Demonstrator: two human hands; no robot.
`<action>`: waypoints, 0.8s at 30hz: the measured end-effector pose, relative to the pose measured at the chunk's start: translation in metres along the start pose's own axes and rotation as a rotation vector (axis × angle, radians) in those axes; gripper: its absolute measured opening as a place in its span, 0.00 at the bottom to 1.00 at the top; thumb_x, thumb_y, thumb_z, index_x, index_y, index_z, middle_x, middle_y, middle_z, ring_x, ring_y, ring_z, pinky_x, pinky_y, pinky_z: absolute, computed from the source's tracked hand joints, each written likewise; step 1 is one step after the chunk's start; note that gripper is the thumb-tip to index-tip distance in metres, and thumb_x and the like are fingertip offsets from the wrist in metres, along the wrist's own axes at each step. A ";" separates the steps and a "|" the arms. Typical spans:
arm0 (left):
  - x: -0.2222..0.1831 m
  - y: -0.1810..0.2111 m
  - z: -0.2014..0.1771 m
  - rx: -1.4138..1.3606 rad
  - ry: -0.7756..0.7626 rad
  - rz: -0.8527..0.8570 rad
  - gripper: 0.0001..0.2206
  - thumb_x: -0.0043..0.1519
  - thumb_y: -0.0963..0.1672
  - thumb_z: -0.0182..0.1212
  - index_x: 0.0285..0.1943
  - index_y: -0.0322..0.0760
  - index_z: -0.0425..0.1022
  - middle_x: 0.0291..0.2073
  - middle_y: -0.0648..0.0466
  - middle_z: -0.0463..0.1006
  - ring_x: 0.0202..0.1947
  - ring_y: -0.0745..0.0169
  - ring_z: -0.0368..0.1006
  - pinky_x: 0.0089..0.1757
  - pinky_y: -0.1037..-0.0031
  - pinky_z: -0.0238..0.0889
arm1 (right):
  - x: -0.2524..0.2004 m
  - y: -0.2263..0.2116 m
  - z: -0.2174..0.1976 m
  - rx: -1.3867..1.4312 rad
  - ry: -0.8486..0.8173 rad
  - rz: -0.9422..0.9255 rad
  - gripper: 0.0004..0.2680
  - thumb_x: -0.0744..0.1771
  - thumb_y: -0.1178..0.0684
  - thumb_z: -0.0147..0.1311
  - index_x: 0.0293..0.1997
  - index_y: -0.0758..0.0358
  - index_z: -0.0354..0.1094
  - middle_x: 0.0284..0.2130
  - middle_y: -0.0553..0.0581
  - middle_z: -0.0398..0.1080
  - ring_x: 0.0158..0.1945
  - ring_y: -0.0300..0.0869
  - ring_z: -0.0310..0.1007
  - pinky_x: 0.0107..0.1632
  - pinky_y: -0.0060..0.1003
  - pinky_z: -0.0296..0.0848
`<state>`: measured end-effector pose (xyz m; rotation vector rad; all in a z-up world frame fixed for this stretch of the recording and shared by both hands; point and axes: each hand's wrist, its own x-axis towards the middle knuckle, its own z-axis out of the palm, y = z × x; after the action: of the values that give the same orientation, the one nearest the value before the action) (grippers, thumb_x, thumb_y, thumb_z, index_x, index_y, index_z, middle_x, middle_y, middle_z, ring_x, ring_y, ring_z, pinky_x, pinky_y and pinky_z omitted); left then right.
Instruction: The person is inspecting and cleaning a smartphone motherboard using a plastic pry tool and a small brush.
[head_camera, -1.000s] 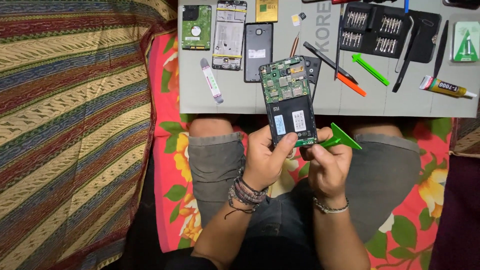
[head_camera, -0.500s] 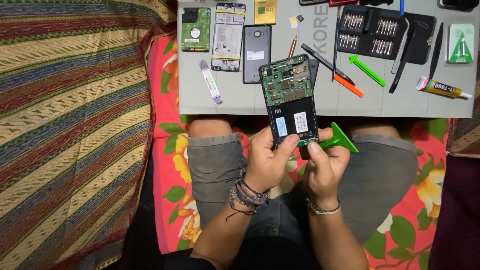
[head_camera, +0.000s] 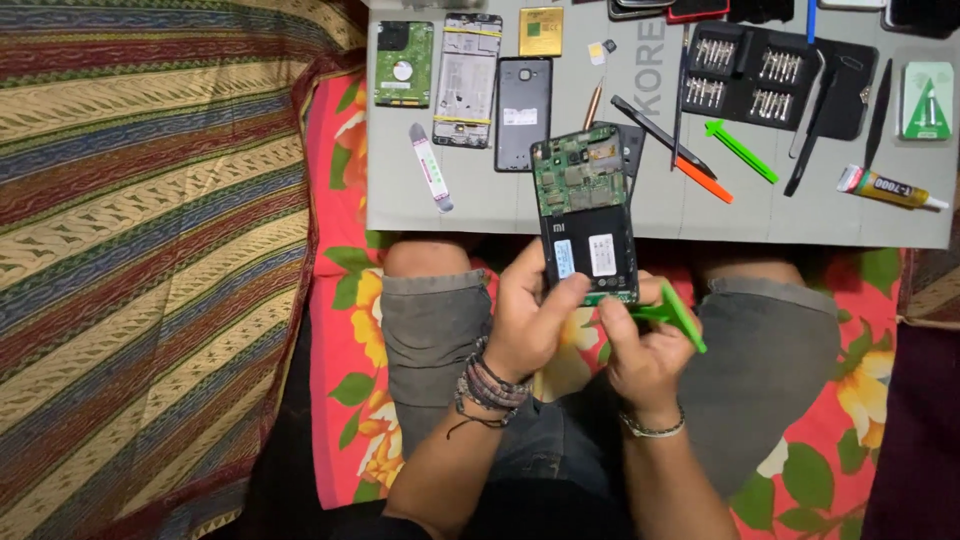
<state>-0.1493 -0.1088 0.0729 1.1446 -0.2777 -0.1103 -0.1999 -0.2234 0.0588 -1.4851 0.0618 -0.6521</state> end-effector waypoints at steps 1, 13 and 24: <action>0.002 -0.002 0.000 0.003 0.004 0.006 0.08 0.64 0.42 0.61 0.48 0.30 0.75 0.38 0.50 0.80 0.42 0.69 0.71 0.43 0.72 0.70 | 0.003 -0.002 -0.003 0.005 -0.005 -0.003 0.05 0.67 0.59 0.58 0.33 0.69 0.69 0.22 0.57 0.69 0.26 0.38 0.63 0.33 0.31 0.65; 0.013 0.012 -0.007 -0.509 0.182 0.018 0.32 0.62 0.41 0.63 0.75 0.29 0.53 0.40 0.51 0.68 0.37 0.70 0.66 0.39 0.82 0.64 | 0.003 -0.003 0.000 -0.411 -0.261 -0.402 0.03 0.63 0.58 0.67 0.35 0.64 0.79 0.16 0.56 0.63 0.18 0.50 0.59 0.26 0.43 0.65; 0.007 0.021 -0.017 -0.864 -0.176 -0.233 0.32 0.63 0.42 0.54 0.78 0.28 0.50 0.41 0.52 0.67 0.38 0.67 0.62 0.42 0.78 0.59 | -0.006 -0.021 0.003 -0.132 -0.154 -0.039 0.03 0.63 0.64 0.57 0.37 0.70 0.71 0.23 0.54 0.68 0.25 0.36 0.57 0.34 0.29 0.59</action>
<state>-0.1396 -0.0868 0.0866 0.3015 -0.2153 -0.4884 -0.2106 -0.2169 0.0765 -1.6631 -0.0434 -0.5722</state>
